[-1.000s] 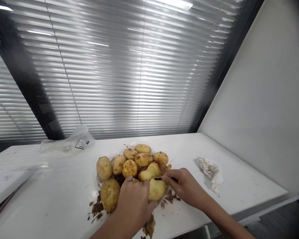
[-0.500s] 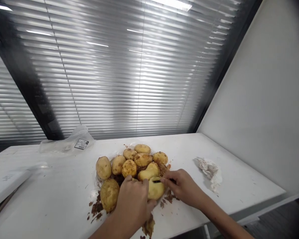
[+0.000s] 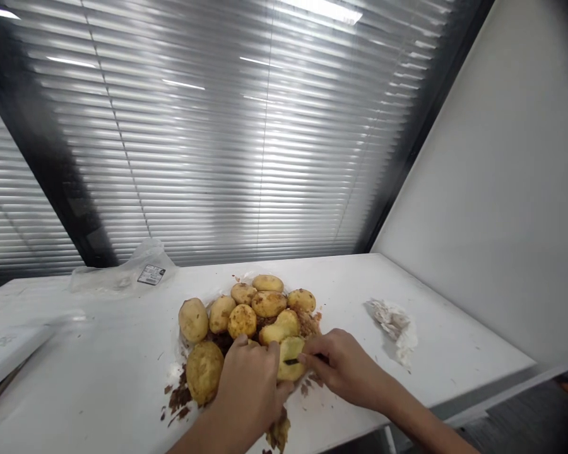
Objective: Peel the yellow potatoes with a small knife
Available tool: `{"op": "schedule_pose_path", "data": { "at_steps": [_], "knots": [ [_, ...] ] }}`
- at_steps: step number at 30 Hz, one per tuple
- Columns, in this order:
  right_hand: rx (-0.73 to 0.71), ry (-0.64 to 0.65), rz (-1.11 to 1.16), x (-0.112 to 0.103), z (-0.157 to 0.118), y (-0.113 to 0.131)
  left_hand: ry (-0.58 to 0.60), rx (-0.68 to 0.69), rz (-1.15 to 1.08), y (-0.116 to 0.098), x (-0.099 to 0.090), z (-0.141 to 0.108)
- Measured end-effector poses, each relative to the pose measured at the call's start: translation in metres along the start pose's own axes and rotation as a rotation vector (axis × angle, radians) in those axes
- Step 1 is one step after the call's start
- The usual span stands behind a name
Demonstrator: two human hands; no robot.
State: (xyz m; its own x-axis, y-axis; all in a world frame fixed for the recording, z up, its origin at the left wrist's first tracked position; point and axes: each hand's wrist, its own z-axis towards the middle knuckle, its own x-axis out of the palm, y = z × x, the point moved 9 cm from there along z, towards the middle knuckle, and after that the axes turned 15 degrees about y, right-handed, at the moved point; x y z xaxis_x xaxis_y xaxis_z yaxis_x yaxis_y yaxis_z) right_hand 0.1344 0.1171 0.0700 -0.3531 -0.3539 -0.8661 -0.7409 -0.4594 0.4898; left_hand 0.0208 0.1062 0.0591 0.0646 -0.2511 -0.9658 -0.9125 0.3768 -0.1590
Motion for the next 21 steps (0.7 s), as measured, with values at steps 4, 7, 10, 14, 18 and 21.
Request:
{"op": "schedule_pose_path", "data": {
  "at_steps": [4,7,10,14,18,21],
  "knots": [
    [0.046,-0.057,-0.069,-0.008,0.001,-0.002,0.017,-0.006,0.009,0.000,0.001,0.000],
    [-0.005,-0.016,-0.014,-0.008,0.004,0.003,0.025,-0.002,0.004,0.000,0.001,0.000],
    [-0.049,0.008,0.021,-0.008,0.008,0.005,0.025,-0.008,-0.003,0.001,0.001,0.000],
    [-0.015,-0.046,0.035,-0.013,0.008,-0.005,0.012,-0.004,0.014,0.000,0.000,0.001],
    [-0.072,0.013,0.097,-0.007,0.009,-0.004,0.001,0.005,0.020,-0.001,-0.001,0.001],
    [-0.051,-0.036,0.064,-0.011,0.008,-0.007,0.004,-0.010,0.011,0.001,-0.001,0.000]
  ]
}}
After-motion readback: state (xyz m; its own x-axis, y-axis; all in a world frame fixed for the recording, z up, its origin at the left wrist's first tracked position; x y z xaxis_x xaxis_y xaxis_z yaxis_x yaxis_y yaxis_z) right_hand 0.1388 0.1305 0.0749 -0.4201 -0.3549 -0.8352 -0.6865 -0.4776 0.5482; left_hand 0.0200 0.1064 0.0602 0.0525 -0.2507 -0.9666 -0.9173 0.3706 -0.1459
